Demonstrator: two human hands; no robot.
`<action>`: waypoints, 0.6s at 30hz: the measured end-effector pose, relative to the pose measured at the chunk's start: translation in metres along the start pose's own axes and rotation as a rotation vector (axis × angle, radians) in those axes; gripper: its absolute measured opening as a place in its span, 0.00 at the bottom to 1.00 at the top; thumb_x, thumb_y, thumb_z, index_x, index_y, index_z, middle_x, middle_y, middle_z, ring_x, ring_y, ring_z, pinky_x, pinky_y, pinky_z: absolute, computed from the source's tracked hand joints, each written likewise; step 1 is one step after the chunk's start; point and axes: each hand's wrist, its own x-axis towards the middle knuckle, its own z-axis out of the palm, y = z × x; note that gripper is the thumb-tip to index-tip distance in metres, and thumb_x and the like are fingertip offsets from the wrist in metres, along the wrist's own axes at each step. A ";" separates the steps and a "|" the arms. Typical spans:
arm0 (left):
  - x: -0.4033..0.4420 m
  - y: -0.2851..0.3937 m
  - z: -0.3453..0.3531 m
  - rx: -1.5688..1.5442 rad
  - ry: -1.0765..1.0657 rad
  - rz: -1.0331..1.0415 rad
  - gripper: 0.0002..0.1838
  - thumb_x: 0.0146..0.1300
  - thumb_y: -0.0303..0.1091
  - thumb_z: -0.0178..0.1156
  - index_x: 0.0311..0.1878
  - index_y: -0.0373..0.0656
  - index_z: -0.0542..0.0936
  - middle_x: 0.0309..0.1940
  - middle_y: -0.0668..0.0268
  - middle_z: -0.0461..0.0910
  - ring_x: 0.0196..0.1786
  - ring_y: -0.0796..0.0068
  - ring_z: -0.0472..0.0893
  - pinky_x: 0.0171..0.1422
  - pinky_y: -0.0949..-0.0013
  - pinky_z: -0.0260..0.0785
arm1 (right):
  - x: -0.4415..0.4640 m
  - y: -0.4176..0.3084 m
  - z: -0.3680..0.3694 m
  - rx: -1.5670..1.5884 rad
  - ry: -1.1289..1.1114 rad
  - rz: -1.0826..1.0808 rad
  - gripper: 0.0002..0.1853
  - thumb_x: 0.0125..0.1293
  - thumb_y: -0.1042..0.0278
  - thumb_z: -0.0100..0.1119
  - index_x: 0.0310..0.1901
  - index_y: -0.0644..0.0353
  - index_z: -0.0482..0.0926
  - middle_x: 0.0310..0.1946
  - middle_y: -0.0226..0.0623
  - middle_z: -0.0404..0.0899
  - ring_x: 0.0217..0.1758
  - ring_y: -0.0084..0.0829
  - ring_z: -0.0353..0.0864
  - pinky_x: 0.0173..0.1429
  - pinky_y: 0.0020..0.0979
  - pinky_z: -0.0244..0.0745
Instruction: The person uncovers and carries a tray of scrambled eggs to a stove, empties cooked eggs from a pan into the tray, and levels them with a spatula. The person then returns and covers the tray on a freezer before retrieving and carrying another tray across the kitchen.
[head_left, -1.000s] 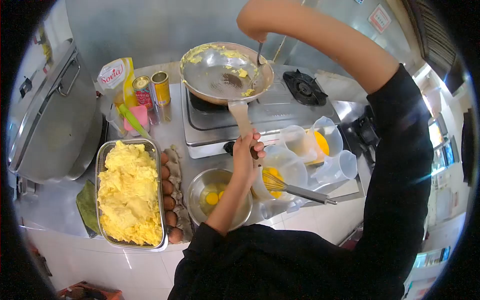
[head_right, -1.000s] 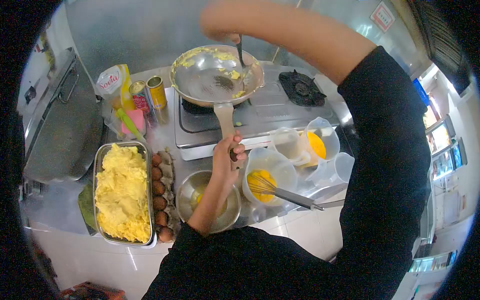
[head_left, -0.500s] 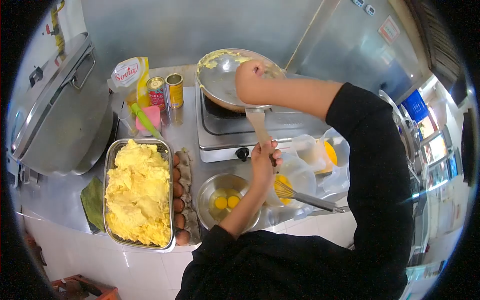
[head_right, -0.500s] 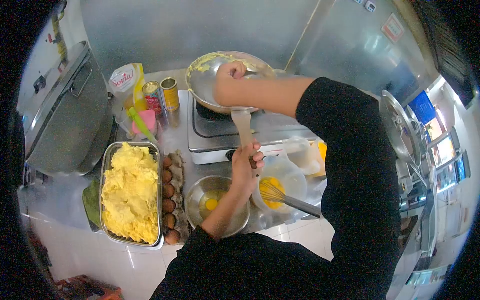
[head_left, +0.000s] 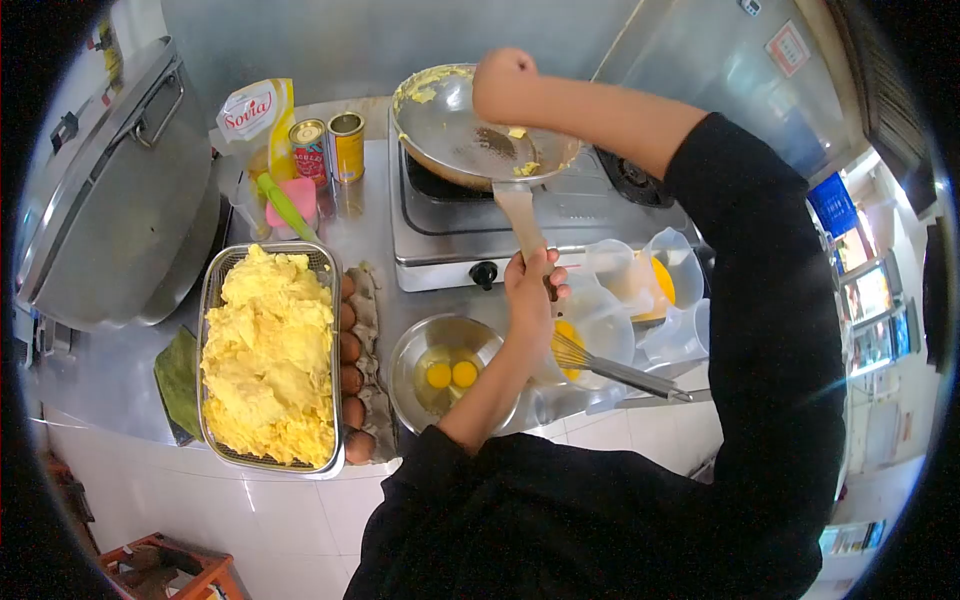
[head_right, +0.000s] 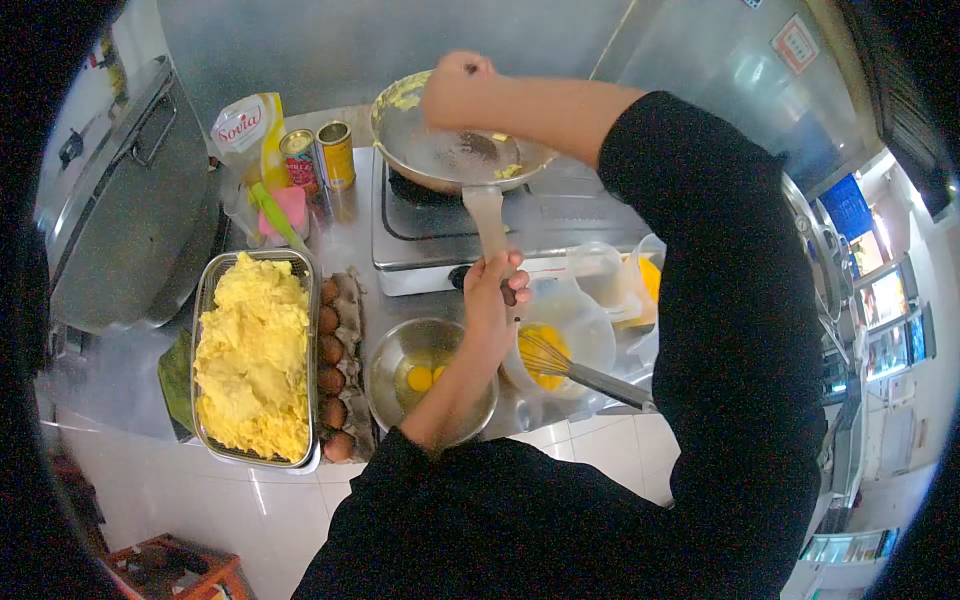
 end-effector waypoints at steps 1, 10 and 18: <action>0.000 0.001 0.000 0.011 0.018 -0.010 0.03 0.61 0.31 0.47 0.36 0.43 0.67 0.28 0.71 0.68 0.22 0.85 0.64 0.22 0.81 0.58 | -0.013 0.016 -0.007 -0.030 0.055 -0.034 0.12 0.35 0.65 0.65 0.28 0.51 0.80 0.23 0.28 0.75 0.24 0.28 0.72 0.19 0.32 0.62; 0.001 -0.002 0.004 0.017 -0.008 0.007 0.05 0.61 0.31 0.48 0.39 0.42 0.68 0.29 0.71 0.68 0.23 0.85 0.64 0.22 0.81 0.58 | -0.066 -0.001 0.011 0.101 -0.071 0.045 0.13 0.34 0.68 0.61 0.28 0.50 0.80 0.21 0.28 0.75 0.19 0.30 0.69 0.14 0.29 0.52; 0.003 -0.011 0.003 0.053 0.006 0.043 0.06 0.62 0.34 0.49 0.35 0.43 0.65 0.29 0.70 0.67 0.21 0.84 0.64 0.20 0.81 0.58 | 0.011 -0.098 0.048 -0.560 -0.312 0.850 0.06 0.42 0.70 0.54 0.20 0.55 0.66 0.12 0.22 0.55 0.14 0.18 0.55 0.18 0.24 0.46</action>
